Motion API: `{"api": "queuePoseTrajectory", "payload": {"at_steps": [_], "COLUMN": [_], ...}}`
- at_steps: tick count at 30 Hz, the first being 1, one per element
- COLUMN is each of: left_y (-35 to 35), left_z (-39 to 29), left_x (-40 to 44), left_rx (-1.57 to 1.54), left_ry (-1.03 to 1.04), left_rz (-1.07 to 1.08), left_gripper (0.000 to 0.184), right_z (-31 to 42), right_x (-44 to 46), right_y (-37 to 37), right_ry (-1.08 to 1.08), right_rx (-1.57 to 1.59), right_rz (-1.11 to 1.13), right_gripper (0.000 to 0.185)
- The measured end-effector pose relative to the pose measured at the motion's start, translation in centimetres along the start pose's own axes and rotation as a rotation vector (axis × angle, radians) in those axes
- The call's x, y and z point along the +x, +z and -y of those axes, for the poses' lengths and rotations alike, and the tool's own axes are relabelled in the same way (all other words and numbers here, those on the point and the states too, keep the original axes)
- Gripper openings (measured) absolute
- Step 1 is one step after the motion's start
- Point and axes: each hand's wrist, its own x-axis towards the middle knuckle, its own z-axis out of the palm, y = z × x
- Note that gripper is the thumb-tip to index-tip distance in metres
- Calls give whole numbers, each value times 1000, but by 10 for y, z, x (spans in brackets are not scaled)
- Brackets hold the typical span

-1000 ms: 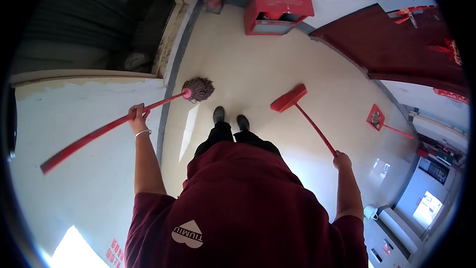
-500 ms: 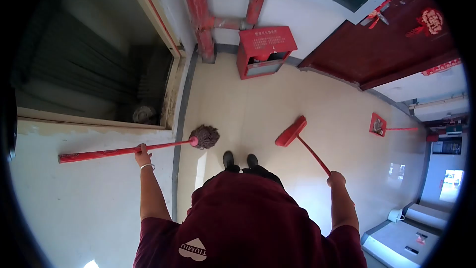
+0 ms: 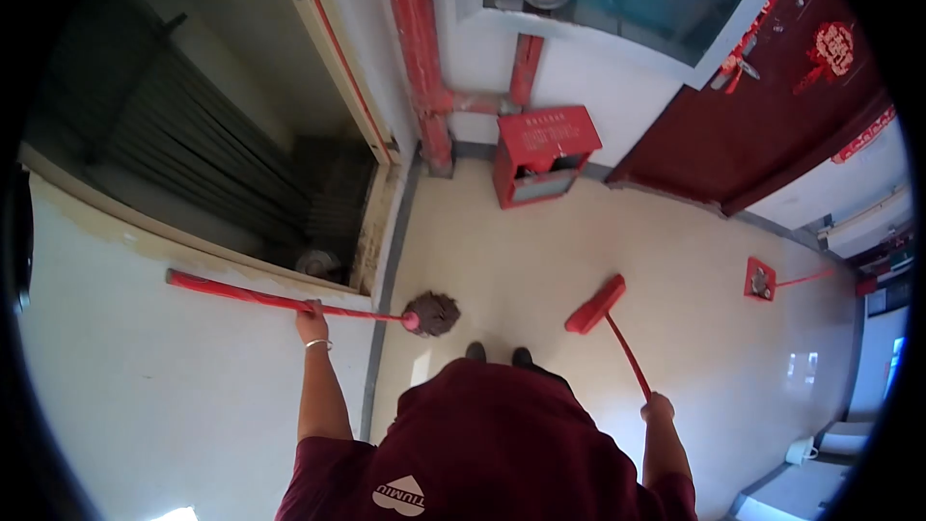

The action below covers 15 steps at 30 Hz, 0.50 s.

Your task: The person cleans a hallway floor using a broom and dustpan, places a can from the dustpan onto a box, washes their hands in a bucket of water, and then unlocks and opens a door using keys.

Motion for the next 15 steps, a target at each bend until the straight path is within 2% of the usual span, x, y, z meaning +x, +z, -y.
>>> {"api": "queuePoseTrajectory", "payload": {"at_steps": [6,8,10,11,13,14,15], "left_y": [2,4,16,16,4,12,23], "left_z": [35,25,60,68,60,83,117], "left_x": [5,4,0,-2,-14,-23,-26], "left_rx": [-72,-2,-195,-103,-69,-34,52], "left_ry": [-43,-181,-188,-153,-327,-238,-349], "left_rz": [75,149,79,62,176,107,153], "left_gripper": [24,40,62,74,80,81,74], "right_z": [13,0,-16,-29,-30,-30,-28], "right_x": [-17,-9,24,43,53,40,30], "right_y": [1,-9,23,46,57,52,50], "right_ry": [32,131,178,183,203,217,223], "right_rx": [40,56,64,93,164,205,229], "right_rz": [-6,85,162,172,176,169,153], "right_gripper": [29,31,35,36,37,37,37]}}
